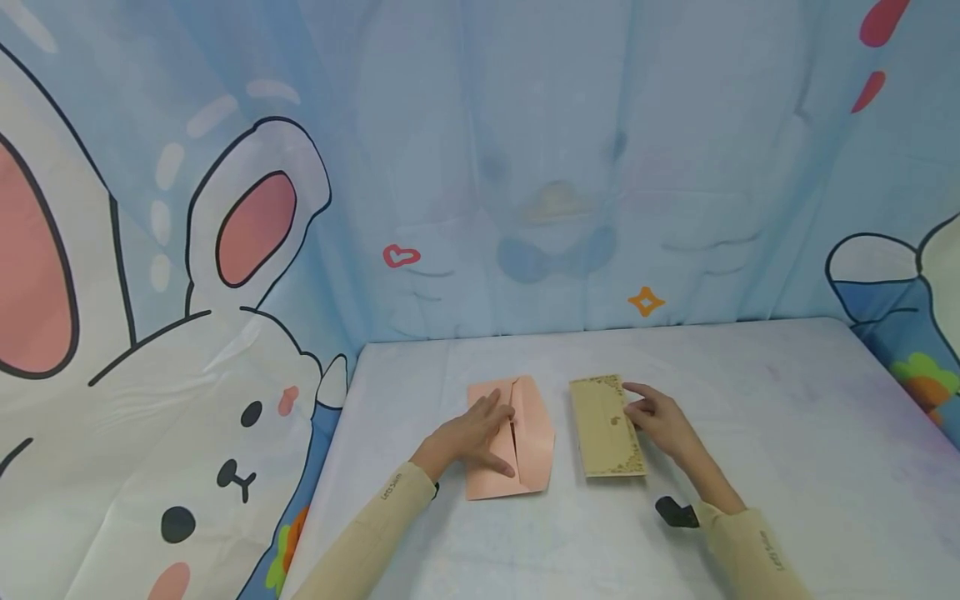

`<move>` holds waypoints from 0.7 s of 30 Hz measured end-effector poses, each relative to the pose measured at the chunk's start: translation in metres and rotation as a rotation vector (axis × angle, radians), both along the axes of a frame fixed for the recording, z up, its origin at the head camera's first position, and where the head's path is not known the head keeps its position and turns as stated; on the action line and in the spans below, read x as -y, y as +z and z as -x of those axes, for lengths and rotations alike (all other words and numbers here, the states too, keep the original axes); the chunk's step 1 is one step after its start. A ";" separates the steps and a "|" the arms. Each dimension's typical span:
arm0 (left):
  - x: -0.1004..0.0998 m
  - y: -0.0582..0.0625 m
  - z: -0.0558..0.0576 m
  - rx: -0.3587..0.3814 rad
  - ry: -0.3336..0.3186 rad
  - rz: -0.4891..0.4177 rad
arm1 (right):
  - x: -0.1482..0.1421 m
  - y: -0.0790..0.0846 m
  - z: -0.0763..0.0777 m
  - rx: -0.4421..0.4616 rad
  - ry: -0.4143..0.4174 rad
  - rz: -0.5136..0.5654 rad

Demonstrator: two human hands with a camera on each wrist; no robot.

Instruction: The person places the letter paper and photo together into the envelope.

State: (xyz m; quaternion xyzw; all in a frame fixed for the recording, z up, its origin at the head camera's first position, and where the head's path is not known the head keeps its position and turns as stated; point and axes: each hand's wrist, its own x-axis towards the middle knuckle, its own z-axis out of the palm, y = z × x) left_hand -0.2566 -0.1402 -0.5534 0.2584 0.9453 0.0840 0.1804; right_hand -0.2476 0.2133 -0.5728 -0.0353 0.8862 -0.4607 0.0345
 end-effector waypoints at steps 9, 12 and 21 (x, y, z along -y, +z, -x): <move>0.000 0.000 0.001 -0.006 -0.004 0.002 | 0.011 0.000 -0.001 -0.004 0.024 0.026; 0.000 0.001 0.001 -0.009 -0.004 0.001 | 0.015 -0.002 -0.001 0.004 0.024 0.024; 0.001 0.001 -0.001 -0.002 -0.016 -0.008 | 0.026 -0.001 -0.002 0.013 0.037 0.019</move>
